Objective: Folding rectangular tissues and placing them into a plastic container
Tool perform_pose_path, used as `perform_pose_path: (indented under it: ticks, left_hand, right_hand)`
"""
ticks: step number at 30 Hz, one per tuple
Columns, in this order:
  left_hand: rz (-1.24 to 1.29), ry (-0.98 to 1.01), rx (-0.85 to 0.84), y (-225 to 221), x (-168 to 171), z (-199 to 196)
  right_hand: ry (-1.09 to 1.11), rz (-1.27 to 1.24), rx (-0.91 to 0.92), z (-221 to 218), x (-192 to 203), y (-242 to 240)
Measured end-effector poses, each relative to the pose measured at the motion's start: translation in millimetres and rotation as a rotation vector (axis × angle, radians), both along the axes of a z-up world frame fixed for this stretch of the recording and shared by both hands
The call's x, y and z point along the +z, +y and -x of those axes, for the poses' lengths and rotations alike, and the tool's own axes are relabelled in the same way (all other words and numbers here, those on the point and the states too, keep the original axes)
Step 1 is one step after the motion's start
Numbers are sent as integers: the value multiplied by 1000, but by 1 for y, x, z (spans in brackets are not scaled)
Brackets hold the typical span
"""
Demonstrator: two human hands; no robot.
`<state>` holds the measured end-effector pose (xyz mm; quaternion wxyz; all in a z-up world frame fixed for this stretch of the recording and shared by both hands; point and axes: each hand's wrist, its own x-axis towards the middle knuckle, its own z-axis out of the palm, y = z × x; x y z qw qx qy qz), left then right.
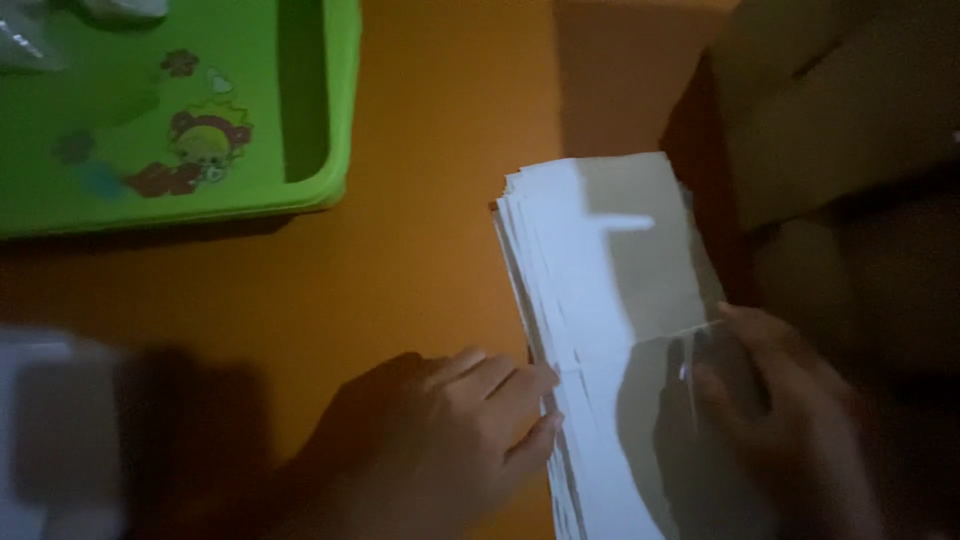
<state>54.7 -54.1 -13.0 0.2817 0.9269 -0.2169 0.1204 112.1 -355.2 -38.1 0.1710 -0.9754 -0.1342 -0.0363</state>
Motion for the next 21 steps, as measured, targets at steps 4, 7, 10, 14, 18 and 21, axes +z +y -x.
perform_pose_path:
  ticks: [4,7,10,14,18,21]
  left_hand:
    - [10,20,41,-19,-25,-15]
    - [-3,48,44,-28,-34,-23]
    - [-14,87,31,-35,-40,-31]
    - [-37,37,43,-43,-51,-33]
    - [-177,-66,43,-43,-45,-38]
    - [-84,-65,0,-44,-47,-40]
  right_hand:
    - [-7,76,-9,-2,-4,3]
    - [-28,213,-38,-2,-16,-7]
    - [91,184,-87,-5,-14,-7]
    - [278,23,-129,-5,6,10]
    - [219,-4,-70,-4,-11,-1]
    - [138,-61,-8,-4,-13,-5]
